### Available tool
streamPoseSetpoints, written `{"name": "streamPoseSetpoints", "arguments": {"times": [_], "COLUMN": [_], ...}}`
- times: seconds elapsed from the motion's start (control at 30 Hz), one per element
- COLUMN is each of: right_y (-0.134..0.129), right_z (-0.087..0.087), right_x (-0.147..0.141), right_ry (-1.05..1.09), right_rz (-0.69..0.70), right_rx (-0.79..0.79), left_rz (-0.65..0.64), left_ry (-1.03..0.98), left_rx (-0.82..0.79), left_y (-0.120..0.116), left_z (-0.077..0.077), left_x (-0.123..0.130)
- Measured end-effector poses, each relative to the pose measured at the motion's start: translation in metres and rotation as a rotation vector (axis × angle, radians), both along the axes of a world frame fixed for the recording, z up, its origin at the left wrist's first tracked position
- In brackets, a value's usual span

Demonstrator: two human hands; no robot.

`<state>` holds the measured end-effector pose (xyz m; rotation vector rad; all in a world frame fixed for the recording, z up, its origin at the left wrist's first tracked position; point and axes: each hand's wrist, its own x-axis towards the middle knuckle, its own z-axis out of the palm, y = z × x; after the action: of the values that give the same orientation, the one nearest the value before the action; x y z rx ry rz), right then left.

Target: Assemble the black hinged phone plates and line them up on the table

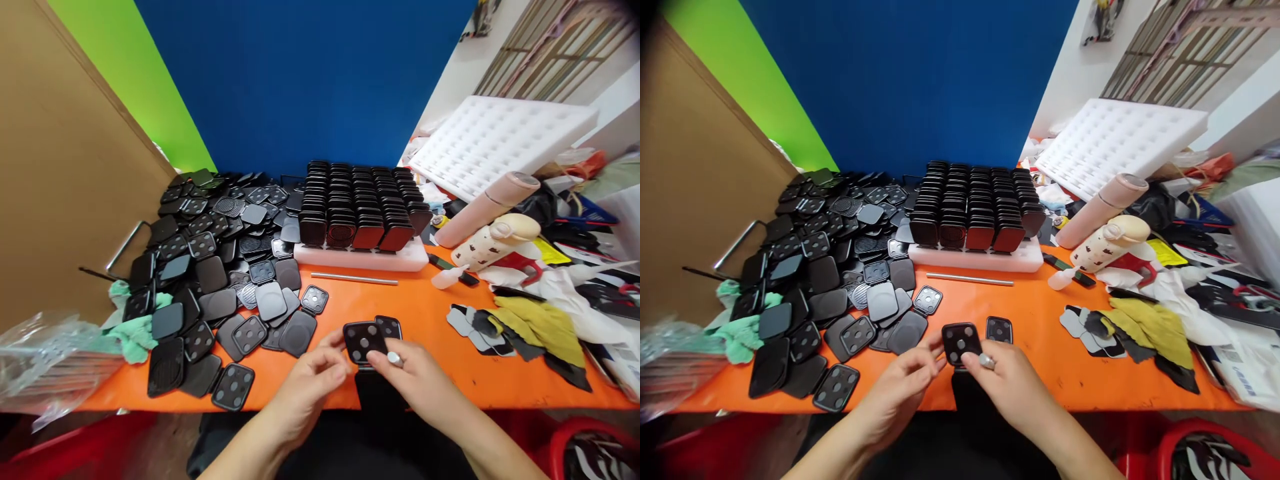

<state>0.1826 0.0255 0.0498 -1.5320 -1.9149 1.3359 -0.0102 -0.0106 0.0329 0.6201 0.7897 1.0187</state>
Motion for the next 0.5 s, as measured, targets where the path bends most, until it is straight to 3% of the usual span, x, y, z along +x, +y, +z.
{"name": "streamPoseSetpoints", "arguments": {"times": [0.1, 0.13, 0.23, 0.3, 0.4, 0.5], "right_y": [0.007, 0.010, 0.016, 0.017, 0.014, 0.010], "right_z": [0.001, 0.002, 0.001, 0.000, 0.000, 0.005], "right_x": [0.010, 0.013, 0.016, 0.013, 0.008, 0.005], "right_ry": [0.050, 0.067, 0.083, 0.068, 0.034, 0.041], "right_rz": [-0.077, -0.102, -0.153, -0.166, -0.142, -0.116], "right_rx": [-0.036, -0.046, -0.063, -0.063, -0.054, -0.047], "left_rz": [-0.095, -0.042, 0.274, 0.631, 0.775, 0.793], "left_ry": [0.111, 0.138, 0.298, 0.585, 0.787, 0.958], "left_rx": [-0.061, -0.117, -0.524, -0.786, -0.808, -0.668], "left_y": [-0.043, -0.062, -0.116, -0.139, -0.137, -0.103], "left_z": [-0.021, -0.032, -0.073, -0.100, -0.130, -0.143], "left_x": [-0.053, -0.073, -0.132, -0.168, -0.213, -0.242]}}
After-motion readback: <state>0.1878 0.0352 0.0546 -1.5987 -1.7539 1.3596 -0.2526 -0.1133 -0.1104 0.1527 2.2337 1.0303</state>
